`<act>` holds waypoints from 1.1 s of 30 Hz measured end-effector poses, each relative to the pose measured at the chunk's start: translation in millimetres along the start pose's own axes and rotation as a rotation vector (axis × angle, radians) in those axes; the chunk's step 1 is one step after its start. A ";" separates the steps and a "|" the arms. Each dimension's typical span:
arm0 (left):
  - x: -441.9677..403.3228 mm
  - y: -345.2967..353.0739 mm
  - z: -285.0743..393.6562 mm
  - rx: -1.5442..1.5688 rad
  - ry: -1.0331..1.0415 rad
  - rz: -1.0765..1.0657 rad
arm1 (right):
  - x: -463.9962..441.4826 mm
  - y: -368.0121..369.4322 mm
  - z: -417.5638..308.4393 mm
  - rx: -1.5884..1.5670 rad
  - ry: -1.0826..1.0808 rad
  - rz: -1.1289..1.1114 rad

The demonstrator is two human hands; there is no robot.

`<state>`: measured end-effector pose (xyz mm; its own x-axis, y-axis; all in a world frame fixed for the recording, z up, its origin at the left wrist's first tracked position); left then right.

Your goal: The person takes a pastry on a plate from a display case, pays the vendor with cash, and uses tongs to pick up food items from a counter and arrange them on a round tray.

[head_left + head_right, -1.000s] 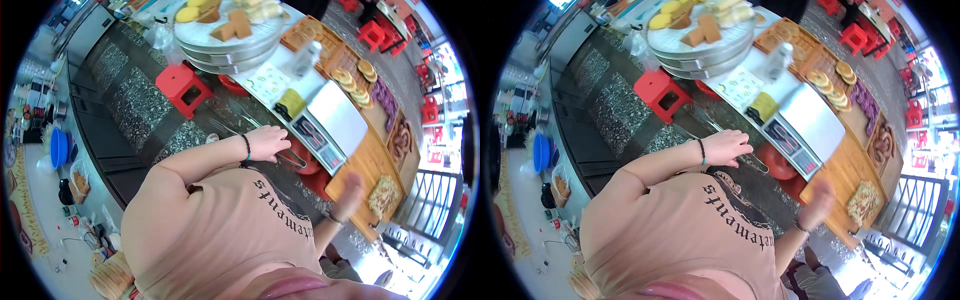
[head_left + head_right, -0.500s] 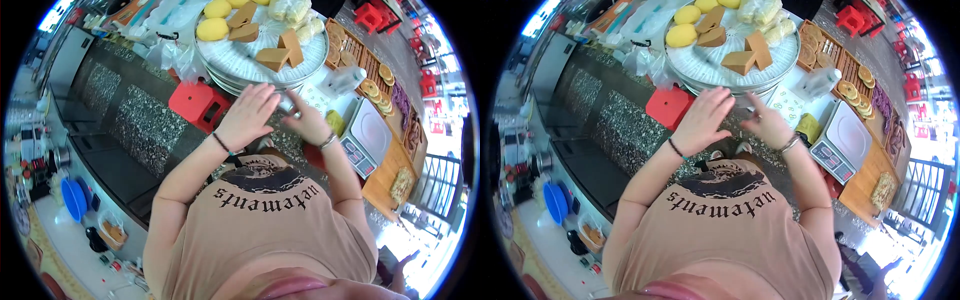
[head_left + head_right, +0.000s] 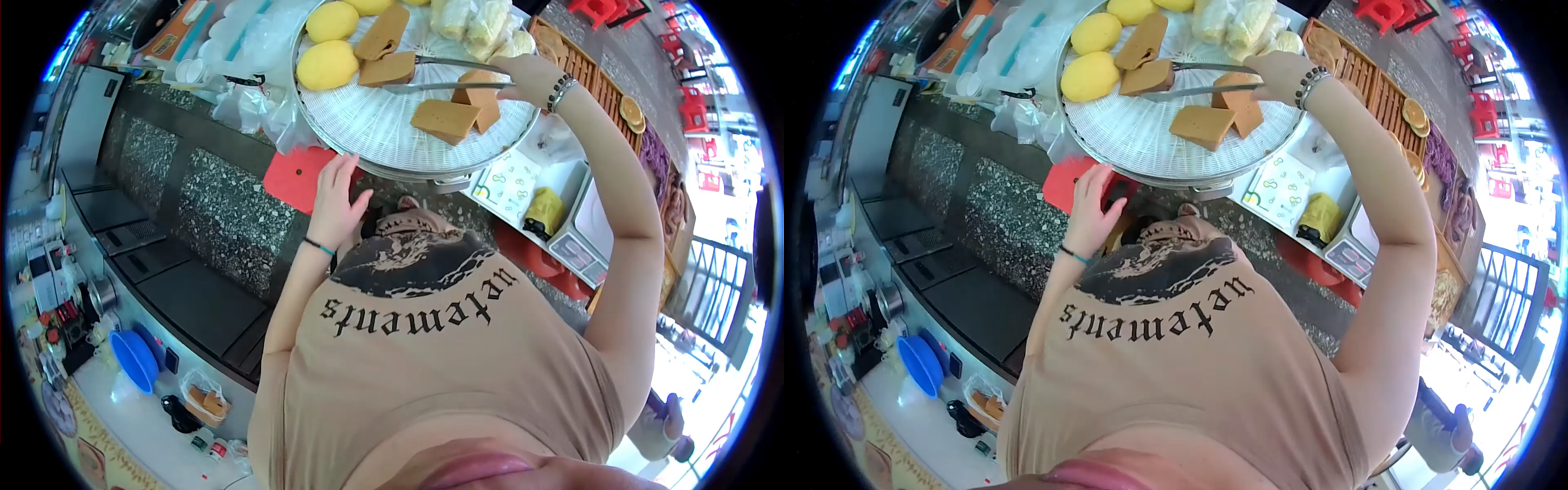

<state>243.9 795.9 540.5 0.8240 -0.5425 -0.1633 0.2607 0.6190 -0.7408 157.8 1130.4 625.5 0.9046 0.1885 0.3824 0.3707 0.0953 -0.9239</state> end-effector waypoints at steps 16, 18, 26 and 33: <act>-133.1 -12.2 -68.8 0.117 0.338 -0.223 | 170.0 23.7 -138.9 -0.847 0.700 0.134; -137.6 -4.9 -68.5 0.130 0.396 -0.251 | 199.5 25.5 -149.0 -0.843 0.836 0.422; -134.4 5.2 -58.6 0.037 0.595 -0.259 | 162.3 94.9 -121.2 -0.533 1.273 0.364; -130.2 -1.6 -63.6 0.060 0.623 -0.246 | 172.2 76.5 -142.3 -0.578 1.261 0.478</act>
<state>104.2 829.4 521.5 0.2974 -0.8871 -0.3529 0.4467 0.4560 -0.7698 371.9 1031.1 618.3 0.4316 -0.9002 0.0582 -0.2543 -0.1833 -0.9496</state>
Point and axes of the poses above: each hand's wrist, its own x-axis away from the middle knuckle, its own y-axis out of the palm, z = x × y, the point moved 6 cm from there along -x, towards the middle knuckle, and after that the axes turned 2 degrees about -z, right-handed, at the moved point
